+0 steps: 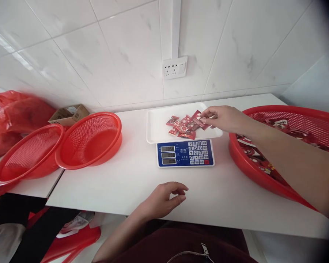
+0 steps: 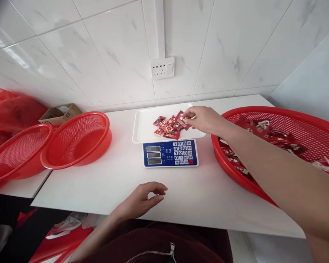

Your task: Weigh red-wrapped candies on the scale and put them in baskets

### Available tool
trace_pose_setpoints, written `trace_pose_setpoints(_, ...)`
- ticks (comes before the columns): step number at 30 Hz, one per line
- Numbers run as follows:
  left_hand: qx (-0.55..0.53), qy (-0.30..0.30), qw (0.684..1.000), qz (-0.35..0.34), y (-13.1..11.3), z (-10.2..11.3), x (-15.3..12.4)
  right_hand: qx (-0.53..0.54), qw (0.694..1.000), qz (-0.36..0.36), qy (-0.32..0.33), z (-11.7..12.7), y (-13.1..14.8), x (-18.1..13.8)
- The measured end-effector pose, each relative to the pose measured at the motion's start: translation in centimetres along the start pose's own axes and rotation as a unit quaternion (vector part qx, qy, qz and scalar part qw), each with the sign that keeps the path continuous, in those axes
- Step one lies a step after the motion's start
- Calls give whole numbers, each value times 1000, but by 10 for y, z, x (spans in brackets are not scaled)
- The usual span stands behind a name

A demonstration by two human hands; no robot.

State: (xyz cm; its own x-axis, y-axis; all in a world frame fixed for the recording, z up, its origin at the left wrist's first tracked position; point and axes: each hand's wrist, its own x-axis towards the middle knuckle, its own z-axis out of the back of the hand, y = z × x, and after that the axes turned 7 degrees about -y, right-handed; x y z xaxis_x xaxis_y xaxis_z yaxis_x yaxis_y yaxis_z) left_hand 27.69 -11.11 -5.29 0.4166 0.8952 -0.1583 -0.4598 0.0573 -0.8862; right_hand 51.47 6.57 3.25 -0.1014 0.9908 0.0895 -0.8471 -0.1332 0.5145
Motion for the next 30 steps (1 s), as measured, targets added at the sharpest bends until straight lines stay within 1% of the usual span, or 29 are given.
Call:
trace_pose_setpoints(2,3,2,1000,3,1,1,-1,-4,1000,14,-9,1,6,-2)
trace_pose_setpoints(4,4,-4,1000,12,3,2,-3,-29,998,47,-32,5,10,-10)
trace_pose_setpoints(6,4,-10,1000,19,5,4,-4,-42,995,79,-43,10,9,-27)
trace_pose_setpoints(8,5,-9,1000,19,5,5,-4,-35,995,92,-27,14,3,-53)
trace_pose_setpoints(10,11,2,1000,15,5,7,-3,-17,996,85,10,14,-7,-85)
trace_pose_setpoints(12,16,17,1000,10,3,7,0,19,996,67,55,7,-18,-117)
trace_pose_setpoints(14,22,30,999,3,0,7,3,81,987,47,128,-6,-29,-144)
trace_pose_setpoints(16,28,40,999,-7,-4,5,6,135,974,13,181,-25,-37,-161)
trace_pose_setpoints(18,33,49,998,-17,-9,3,9,173,962,-26,210,-44,-42,-171)
trace_pose_setpoints(21,37,58,997,-31,-15,-1,12,213,949,-67,223,-68,-44,-175)
trace_pose_setpoints(24,42,58,997,-41,-20,-4,16,253,937,-70,230,-83,-44,-177)
trace_pose_setpoints(27,49,56,996,-42,-24,-6,17,290,925,-62,238,-92,-45,-178)
trace_pose_setpoints(30,62,50,996,-48,-26,-6,17,317,917,-63,233,-98,-49,-179)
